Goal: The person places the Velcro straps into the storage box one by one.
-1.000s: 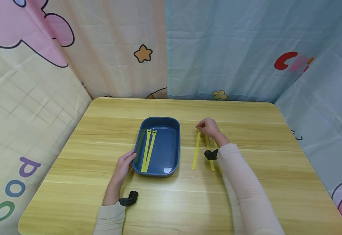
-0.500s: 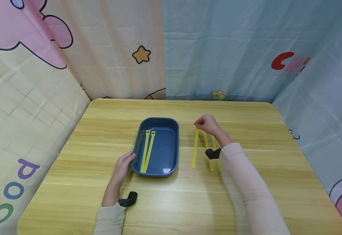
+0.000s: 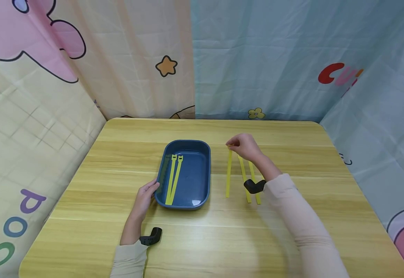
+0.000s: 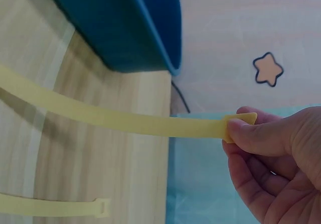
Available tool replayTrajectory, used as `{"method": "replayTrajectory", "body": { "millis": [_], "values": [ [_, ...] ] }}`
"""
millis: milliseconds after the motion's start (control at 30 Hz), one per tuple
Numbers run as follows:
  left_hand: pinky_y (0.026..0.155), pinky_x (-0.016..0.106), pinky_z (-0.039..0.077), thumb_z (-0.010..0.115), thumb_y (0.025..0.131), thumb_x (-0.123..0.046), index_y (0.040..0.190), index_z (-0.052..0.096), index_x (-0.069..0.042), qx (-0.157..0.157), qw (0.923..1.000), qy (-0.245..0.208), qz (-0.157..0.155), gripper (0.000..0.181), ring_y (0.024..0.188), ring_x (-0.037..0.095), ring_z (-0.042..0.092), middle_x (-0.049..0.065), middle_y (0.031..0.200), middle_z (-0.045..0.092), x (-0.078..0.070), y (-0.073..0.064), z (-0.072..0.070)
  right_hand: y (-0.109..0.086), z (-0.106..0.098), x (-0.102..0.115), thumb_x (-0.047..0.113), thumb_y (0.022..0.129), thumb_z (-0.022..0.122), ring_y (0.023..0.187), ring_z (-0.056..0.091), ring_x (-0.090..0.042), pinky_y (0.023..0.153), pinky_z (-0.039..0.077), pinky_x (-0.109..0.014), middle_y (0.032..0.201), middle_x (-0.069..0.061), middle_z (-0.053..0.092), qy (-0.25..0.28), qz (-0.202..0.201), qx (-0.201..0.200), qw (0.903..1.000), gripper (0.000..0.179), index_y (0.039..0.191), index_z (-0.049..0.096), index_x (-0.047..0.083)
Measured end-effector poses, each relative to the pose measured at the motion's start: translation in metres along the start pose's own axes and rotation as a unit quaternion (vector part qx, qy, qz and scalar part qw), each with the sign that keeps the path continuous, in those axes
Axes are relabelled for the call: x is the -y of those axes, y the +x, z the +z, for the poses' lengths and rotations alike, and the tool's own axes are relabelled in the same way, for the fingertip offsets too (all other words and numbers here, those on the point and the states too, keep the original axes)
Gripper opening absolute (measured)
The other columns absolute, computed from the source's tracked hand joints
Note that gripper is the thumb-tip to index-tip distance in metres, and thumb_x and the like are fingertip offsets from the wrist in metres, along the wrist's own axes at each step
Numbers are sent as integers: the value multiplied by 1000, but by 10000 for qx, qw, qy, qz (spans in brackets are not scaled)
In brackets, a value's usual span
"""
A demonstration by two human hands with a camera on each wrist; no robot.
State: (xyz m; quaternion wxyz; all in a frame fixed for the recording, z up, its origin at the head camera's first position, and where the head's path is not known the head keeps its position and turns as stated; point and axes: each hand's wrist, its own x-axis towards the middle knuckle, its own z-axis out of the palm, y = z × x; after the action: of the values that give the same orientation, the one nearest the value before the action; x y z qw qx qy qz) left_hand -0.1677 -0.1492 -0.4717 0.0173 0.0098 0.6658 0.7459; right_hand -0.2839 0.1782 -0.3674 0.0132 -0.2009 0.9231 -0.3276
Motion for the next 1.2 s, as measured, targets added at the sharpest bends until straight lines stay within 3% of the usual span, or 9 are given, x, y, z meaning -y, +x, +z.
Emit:
{"method": "replayTrajectory", "body": {
  "millis": [667, 967, 1200],
  "values": [
    [94, 30, 27, 43, 88, -15, 122, 38, 7, -114, 9999, -12, -76, 40, 116, 20, 31, 16, 125, 38, -1, 1, 0, -33, -26, 56, 4, 77, 59, 73, 57, -16, 63, 47, -30, 86, -7, 63, -343, -686, -254, 9967, 15, 91, 66, 6],
    [94, 30, 27, 44, 88, -16, 122, 38, 7, -117, 9998, 6, -136, 41, 117, 20, 30, 16, 126, 37, -1, 1, 0, -46, -45, 97, 7, 76, 61, 74, 58, -10, 57, 47, -24, 84, -1, 63, -162, -967, -1072, 9894, 15, 89, 66, 11],
    [94, 30, 26, 43, 88, -16, 123, 37, 6, -72, 9998, -41, -154, 41, 117, 20, 30, 17, 127, 36, -3, 1, 0, -45, -35, 124, 10, 74, 63, 74, 57, -6, 60, 46, -22, 83, 4, 63, -159, -1470, -1364, 9796, 15, 88, 67, 13]
  ]
}}
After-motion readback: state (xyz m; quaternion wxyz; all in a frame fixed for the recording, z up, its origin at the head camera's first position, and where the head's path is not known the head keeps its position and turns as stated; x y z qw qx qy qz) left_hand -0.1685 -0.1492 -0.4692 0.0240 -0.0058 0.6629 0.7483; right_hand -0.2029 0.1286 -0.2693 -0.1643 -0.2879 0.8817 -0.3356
